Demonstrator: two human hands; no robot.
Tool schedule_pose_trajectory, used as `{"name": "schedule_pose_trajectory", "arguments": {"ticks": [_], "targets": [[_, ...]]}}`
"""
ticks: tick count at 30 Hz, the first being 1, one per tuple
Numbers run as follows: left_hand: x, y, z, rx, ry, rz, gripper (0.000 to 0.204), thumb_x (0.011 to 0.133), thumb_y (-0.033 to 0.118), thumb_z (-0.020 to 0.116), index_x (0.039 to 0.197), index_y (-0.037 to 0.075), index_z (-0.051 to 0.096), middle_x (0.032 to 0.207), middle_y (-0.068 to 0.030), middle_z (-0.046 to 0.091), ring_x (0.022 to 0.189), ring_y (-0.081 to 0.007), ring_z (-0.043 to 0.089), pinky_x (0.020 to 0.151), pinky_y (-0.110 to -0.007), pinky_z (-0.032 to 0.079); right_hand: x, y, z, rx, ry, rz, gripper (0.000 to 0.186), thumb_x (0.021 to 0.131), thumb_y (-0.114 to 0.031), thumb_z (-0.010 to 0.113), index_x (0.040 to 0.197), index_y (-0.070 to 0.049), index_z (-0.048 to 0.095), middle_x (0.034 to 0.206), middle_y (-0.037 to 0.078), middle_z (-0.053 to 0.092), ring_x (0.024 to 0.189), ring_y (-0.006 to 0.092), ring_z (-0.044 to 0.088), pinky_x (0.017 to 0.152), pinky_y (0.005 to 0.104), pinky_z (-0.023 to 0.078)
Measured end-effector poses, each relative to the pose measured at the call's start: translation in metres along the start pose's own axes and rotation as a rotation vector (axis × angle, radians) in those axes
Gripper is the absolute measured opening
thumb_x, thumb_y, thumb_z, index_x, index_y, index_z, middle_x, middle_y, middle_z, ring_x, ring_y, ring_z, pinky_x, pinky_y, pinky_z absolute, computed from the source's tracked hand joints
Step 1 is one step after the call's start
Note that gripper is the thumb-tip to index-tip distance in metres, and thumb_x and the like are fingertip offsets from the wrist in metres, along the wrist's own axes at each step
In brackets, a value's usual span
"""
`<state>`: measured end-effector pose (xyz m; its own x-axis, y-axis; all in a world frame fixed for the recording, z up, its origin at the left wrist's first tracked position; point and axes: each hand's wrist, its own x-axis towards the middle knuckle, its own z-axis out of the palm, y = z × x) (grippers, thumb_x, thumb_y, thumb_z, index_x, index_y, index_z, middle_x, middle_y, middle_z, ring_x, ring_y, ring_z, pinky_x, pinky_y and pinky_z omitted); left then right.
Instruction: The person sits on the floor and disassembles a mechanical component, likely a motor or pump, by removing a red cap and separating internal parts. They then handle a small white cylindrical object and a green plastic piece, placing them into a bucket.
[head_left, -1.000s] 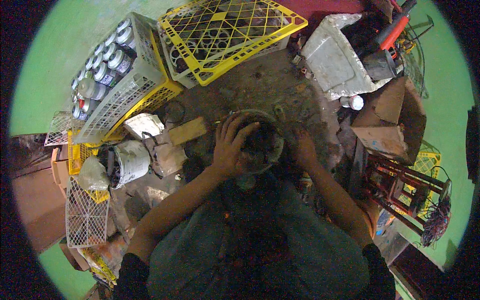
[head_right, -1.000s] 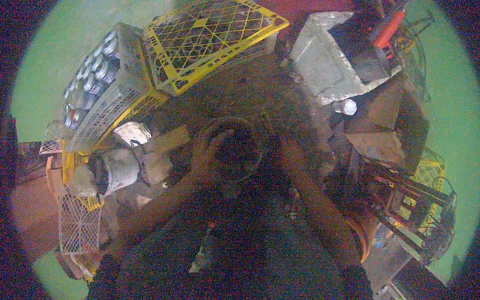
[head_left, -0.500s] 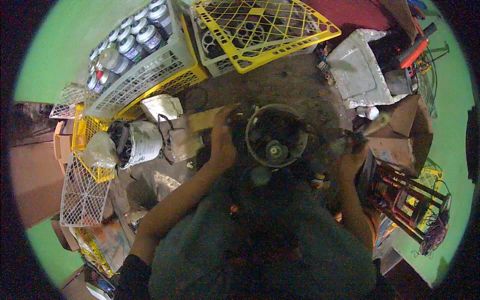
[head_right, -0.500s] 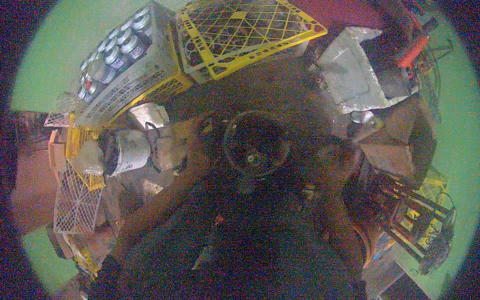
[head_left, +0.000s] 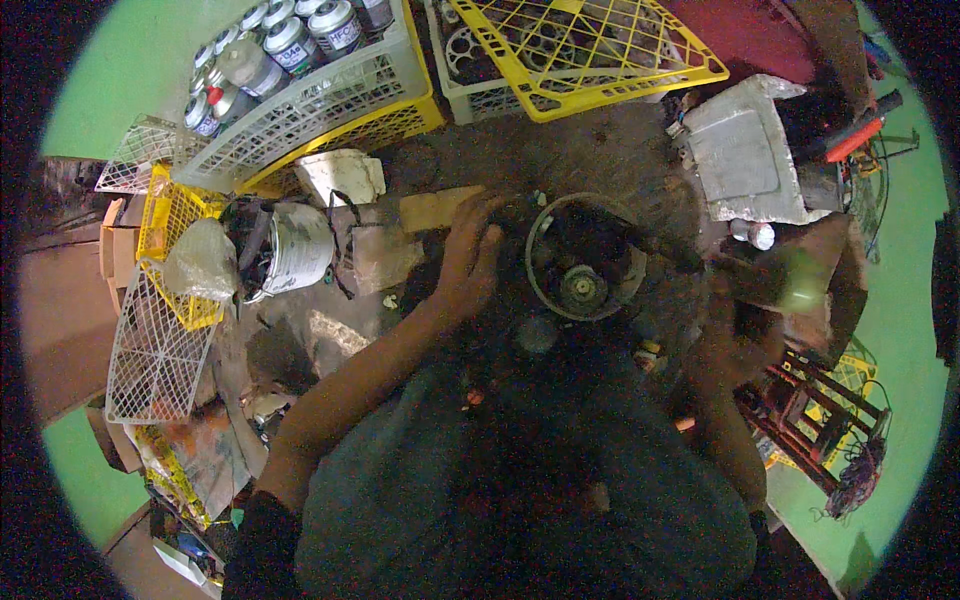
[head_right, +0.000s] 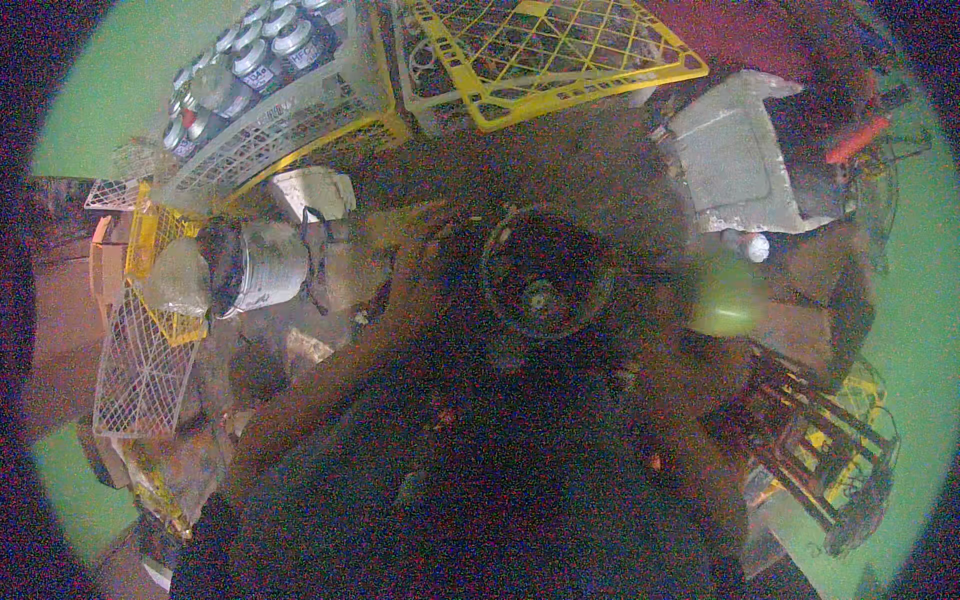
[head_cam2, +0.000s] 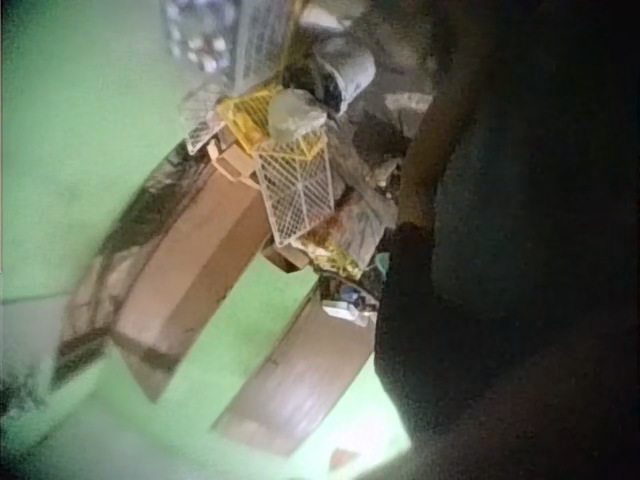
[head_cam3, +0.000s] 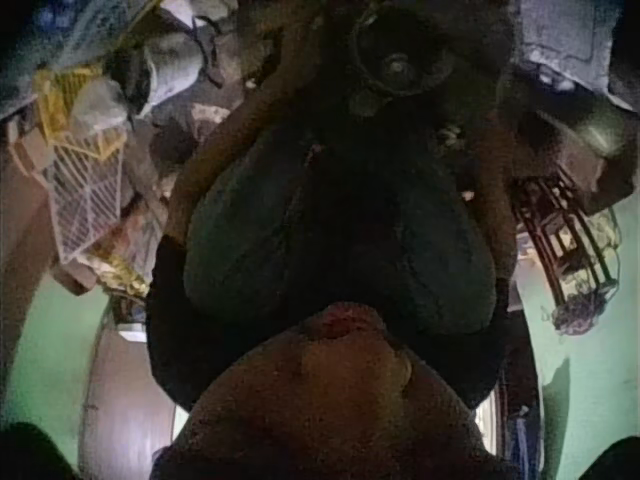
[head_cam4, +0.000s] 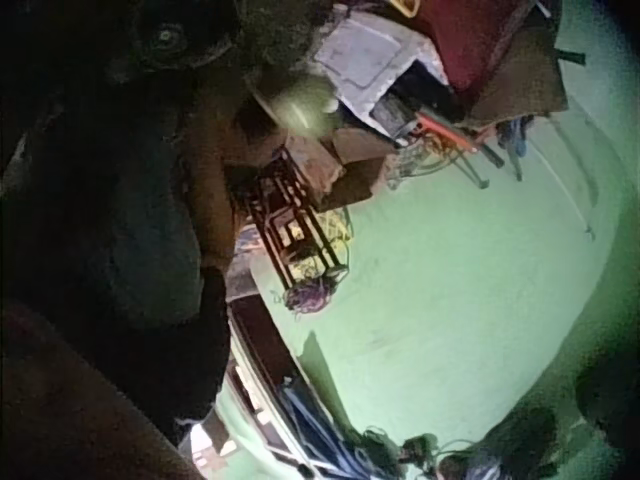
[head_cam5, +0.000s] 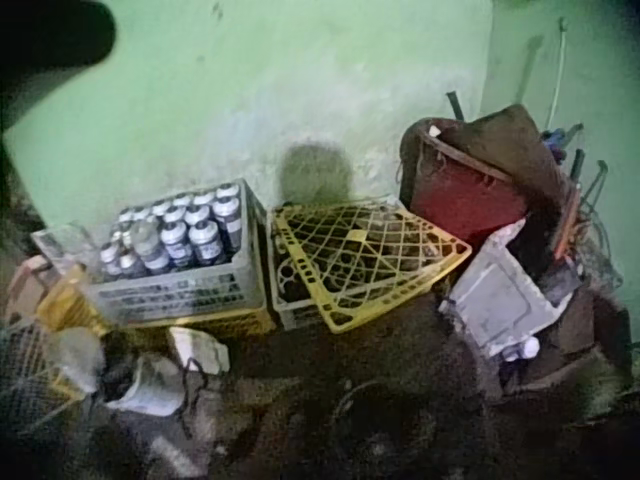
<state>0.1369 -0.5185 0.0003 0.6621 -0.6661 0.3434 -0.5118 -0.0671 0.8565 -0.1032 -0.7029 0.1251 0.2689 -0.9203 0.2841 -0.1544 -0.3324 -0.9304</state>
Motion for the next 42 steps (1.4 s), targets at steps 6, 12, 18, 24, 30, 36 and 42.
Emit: {"name": "schedule_pose_trajectory", "arguments": {"ticks": [6,12,18,24,30,36,42], "targets": [[0.01,0.005,-0.006,-0.091,-0.067,-0.052,0.036,0.102,0.024,0.04,0.127,0.002,0.055,0.126,-0.0246,0.053,0.121,-0.0428,0.048,0.107,-0.048,0.035,0.014,-0.041,0.003,-0.036,0.22,0.037,0.05,0.083,-0.001,0.074,0.126,0.001,0.049,0.118,0.013,0.062,0.107,0.0197,0.059,0.093,0.034,0.049],[0.007,-0.002,-0.002,-0.064,-0.066,-0.049,0.036,0.102,0.025,0.041,0.126,0.003,0.055,0.124,-0.0231,0.054,0.117,-0.0417,0.049,0.105,-0.048,0.036,-0.002,-0.027,0.034,-0.194,-0.248,0.078,0.058,0.084,-0.001,0.072,0.134,-0.001,0.041,0.12,0.014,0.059,0.111,0.02,0.057,0.094,0.0343,0.049],[0.011,0.01,-0.01,-0.062,-0.105,-0.111,0.036,0.101,0.024,0.043,0.128,0.003,0.054,0.126,-0.0231,0.054,0.12,-0.0413,0.048,0.106,-0.048,0.035,-0.011,-0.014,0.085,0.169,-0.621,-0.047,0.069,0.087,-0.001,0.069,0.142,-0.003,0.028,0.117,0.014,0.061,0.11,0.0213,0.059,0.097,0.0346,0.047],[0.003,-0.005,0.0,-0.04,-0.083,-0.087,0.035,0.1,0.022,0.045,0.129,0.003,0.053,0.128,-0.0225,0.053,0.123,-0.0408,0.045,0.108,-0.048,0.033,-0.025,0.025,0.089,-0.262,-0.677,-0.135,0.057,0.083,0.0,0.072,0.133,-0.005,0.044,0.116,0.013,0.062,0.107,0.0243,0.061,0.098,0.0372,0.047],[0.006,0.002,-0.004,-0.049,-0.131,-0.132,0.035,0.099,0.019,0.045,0.13,0.004,0.053,0.13,-0.0211,0.052,0.125,-0.0403,0.044,0.11,-0.048,0.031,-0.014,0.018,0.102,-0.262,-0.621,-0.479,0.045,0.083,0.0,0.072,0.121,-0.005,0.05,0.117,0.012,0.058,0.109,0.0248,0.059,0.098,0.0385,0.046],[0.007,0.001,-0.004,-0.084,-0.134,-0.1,0.035,0.098,0.017,0.048,0.129,0.004,0.053,0.131,-0.0202,0.053,0.125,-0.04,0.044,0.11,-0.048,0.032,-0.005,0.022,0.104,-0.283,-0.598,-0.404,0.042,0.085,-0.001,0.07,0.121,-0.005,0.048,0.118,0.011,0.056,0.11,0.0228,0.057,0.095,0.0367,0.046],[0.001,0.001,-0.001,0.088,-0.19,-0.075,0.038,0.092,0.021,0.062,0.125,0.002,0.055,0.128,-0.0211,0.054,0.125,-0.0405,0.045,0.109,-0.049,0.035,-0.019,0.034,0.095,-0.393,-0.688,-0.252,0.038,0.085,0.0,0.069,0.119,-0.005,0.051,0.112,0.012,0.063,0.1,0.0232,0.063,0.084,0.032,0.052]]}}
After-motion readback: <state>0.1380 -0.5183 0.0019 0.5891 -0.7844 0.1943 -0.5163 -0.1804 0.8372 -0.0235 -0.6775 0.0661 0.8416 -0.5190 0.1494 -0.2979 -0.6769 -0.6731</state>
